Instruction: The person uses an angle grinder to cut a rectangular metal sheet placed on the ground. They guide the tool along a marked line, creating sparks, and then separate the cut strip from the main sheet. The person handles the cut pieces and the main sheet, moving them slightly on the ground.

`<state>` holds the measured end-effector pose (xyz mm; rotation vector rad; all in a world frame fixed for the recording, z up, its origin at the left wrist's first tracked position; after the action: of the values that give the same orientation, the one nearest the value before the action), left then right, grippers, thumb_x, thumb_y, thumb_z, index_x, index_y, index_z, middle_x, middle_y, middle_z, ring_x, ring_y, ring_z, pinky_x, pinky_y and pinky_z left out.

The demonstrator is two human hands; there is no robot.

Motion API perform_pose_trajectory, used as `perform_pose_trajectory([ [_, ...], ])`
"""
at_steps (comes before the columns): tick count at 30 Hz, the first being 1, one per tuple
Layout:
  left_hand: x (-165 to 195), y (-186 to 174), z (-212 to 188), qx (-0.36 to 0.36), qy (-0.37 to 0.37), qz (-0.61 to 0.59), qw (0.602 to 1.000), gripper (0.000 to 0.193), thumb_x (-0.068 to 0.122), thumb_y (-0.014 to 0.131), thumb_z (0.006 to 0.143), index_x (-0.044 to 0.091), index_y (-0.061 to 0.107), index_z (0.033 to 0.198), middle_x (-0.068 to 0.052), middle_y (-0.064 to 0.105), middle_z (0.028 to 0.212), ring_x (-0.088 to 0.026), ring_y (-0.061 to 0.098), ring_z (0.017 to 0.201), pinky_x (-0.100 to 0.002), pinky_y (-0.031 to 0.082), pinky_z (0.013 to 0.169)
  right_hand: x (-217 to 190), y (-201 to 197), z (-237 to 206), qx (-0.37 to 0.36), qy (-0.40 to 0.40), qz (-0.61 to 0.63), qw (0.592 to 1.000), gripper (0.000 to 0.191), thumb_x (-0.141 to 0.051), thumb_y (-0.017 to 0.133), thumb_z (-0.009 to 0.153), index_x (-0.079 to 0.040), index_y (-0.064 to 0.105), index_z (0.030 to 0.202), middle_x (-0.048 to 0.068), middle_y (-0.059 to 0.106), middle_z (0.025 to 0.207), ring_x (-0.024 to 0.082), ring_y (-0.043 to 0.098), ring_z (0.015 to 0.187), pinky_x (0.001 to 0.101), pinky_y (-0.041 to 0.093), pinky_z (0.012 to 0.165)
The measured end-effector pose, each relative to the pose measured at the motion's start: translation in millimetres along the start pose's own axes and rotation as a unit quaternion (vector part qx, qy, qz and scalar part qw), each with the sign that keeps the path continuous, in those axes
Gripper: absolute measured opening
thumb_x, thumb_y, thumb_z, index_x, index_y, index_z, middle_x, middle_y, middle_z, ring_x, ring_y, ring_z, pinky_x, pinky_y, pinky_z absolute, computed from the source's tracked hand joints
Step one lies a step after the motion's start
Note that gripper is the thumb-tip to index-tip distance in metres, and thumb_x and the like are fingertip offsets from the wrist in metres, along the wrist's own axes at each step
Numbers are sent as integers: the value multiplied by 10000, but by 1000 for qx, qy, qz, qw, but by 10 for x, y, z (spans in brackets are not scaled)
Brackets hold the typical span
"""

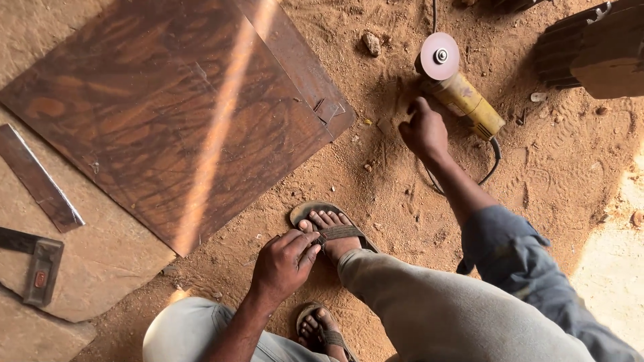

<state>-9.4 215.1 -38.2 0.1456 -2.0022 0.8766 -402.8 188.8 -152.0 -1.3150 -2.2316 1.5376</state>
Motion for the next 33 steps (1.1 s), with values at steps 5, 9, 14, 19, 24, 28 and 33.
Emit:
perform_pose_trajectory([
  [5,8,31,7,-14,-6,5,1000,269,217,721,916,69,742,1140,-108,757,969,-214,751,795,-346,641,689,-37,-76,-124,61,-118,63,989,225,-19,689,925,-65,676,1144,123,704,1145,226,710,964,363,631,911],
  [9,47,53,12,-17,-3,-1,1000,267,222,714,929,67,735,1145,-103,747,981,-207,752,801,-333,643,686,-140,110,-147,7,-126,-5,992,395,-68,779,866,-104,688,1249,158,617,1260,251,672,949,395,619,845],
  [14,15,75,5,-40,-33,0,999,274,228,715,925,75,730,1152,-99,744,982,-203,748,788,-335,641,677,-393,158,-254,92,-274,-146,946,475,-133,836,757,-53,708,1207,191,605,1235,329,665,960,381,652,697],
  [19,22,2,-14,-9,-18,-10,1000,264,225,722,917,71,734,1131,-92,751,984,-203,752,819,-347,642,709,-426,306,-29,-154,-191,-98,964,211,-296,644,1099,-102,719,1137,106,764,1042,172,744,844,297,660,741],
  [24,-38,7,-29,-24,-45,-3,999,265,235,724,922,78,733,1135,-93,750,1003,-207,752,831,-350,642,720,-769,59,186,-126,-105,480,862,361,-238,684,957,-191,617,1309,47,697,1286,156,731,1060,300,660,801],
  [28,-14,-22,-19,3,-11,-1,1000,274,225,728,914,69,729,1138,-104,750,1031,-217,751,870,-362,636,745,-1257,244,206,-90,-227,164,956,405,-171,666,1008,-168,658,1413,74,611,1499,235,654,1262,353,597,991],
  [33,-66,34,-29,-38,-63,10,997,278,234,730,914,94,725,1154,-92,746,1016,-212,747,836,-361,635,738,-1642,426,-74,32,-485,-145,862,628,-234,796,805,-146,577,1387,99,565,1412,342,604,1224,466,553,976],
])
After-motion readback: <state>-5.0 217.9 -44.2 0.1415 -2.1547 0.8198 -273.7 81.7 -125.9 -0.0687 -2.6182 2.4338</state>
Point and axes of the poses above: each hand's wrist, its own z-axis towards the middle knuckle, its own y-axis out of the palm, x = y × z, the point moved 6 cm from there along z, towards the middle knuckle
